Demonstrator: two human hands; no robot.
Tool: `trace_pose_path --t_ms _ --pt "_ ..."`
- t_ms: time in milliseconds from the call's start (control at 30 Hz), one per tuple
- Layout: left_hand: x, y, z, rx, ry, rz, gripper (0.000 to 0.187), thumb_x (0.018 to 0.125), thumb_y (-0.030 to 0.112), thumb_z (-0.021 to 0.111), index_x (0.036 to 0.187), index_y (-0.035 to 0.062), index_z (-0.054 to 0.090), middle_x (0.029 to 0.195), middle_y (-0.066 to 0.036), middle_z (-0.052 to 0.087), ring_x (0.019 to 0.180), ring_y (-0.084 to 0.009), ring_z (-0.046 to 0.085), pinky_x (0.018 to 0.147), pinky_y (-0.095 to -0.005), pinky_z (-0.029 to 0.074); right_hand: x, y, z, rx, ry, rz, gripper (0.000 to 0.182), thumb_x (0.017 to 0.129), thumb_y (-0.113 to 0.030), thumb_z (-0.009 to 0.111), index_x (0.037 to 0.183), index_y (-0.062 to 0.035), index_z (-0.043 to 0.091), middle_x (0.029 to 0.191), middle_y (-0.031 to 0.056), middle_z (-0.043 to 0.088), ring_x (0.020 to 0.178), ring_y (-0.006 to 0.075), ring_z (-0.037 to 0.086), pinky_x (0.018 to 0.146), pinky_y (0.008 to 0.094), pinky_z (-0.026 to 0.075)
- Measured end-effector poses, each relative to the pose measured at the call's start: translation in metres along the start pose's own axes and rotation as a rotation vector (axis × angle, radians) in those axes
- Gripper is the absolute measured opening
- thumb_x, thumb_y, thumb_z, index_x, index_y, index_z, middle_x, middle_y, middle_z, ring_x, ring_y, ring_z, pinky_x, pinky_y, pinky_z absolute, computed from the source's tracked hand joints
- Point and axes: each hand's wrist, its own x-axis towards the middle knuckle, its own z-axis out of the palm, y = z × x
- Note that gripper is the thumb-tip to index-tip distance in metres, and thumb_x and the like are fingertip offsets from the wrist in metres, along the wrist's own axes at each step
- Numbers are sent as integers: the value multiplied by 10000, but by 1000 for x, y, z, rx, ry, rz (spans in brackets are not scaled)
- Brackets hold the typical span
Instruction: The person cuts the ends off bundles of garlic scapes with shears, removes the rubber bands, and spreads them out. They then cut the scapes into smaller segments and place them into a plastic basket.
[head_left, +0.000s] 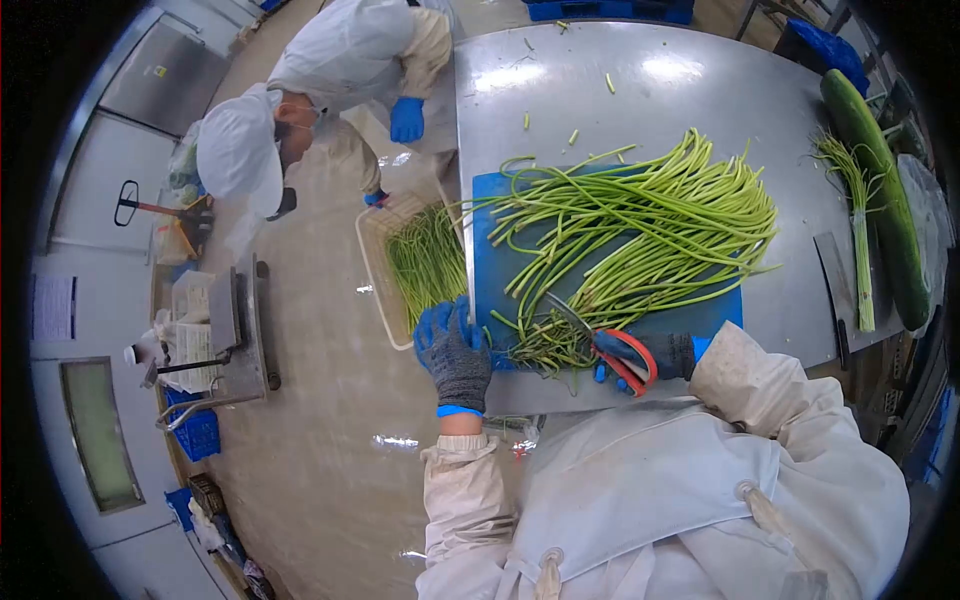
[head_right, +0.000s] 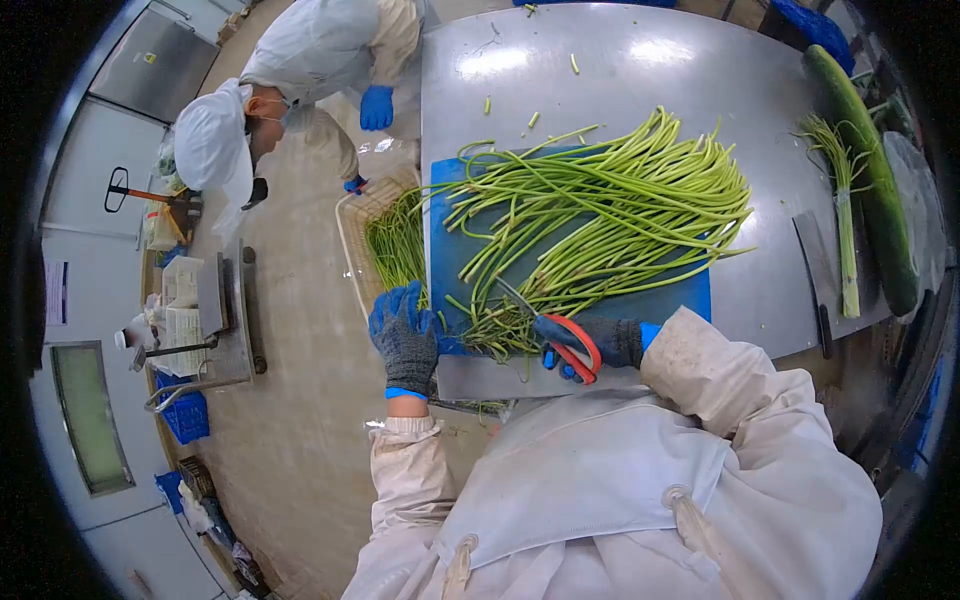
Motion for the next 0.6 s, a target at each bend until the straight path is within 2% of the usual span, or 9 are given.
trace_pose_path --t_ms 67,100,167,333,500,567,600 --pt "9 15 0 -219 21 184 282 734 262 633 980 125 613 1087 -95 554 1114 -349 421 966 -472 287 1 -1 -4 2 27 11 565 805 -628 480 891 -76 567 732 53 599 526 129 546 434 270 458" --pt "13 32 -6 -257 -11 216 263 736 259 632 949 107 616 1073 -98 556 1105 -343 428 966 -469 285 4 -5 -4 -72 34 8 568 802 -632 481 883 -76 568 735 54 601 532 134 554 435 269 460" --pt "13 48 2 -222 -35 235 237 740 252 628 925 104 615 1057 -99 556 1109 -342 424 967 -474 281 16 -1 -8 -156 34 11 588 791 -645 483 881 -71 573 731 50 603 544 137 574 441 268 467" --pt "16 56 17 -137 -80 206 172 744 227 623 853 95 607 998 -101 552 1096 -341 425 968 -487 271 32 5 -11 -95 28 -29 597 785 -647 491 879 -64 582 719 43 601 533 130 573 438 267 470" --pt "13 57 14 -173 60 250 144 723 187 627 828 96 591 958 -96 541 1053 -330 442 953 -481 281 30 4 -8 -45 77 -55 551 799 -618 502 894 -81 582 710 39 596 520 129 567 430 268 471" --pt "13 57 12 -201 24 246 152 713 185 623 830 93 597 976 -102 540 1070 -337 435 955 -488 283 34 2 -13 -241 70 -116 502 842 -569 480 931 -83 573 700 39 585 502 122 540 451 274 455" --pt "12 55 11 -227 -13 241 160 702 183 618 831 89 604 993 -108 539 1087 -344 428 958 -494 286 41 9 -18 -241 69 -115 502 842 -569 480 931 -83 573 700 39 585 502 122 540 451 274 455"
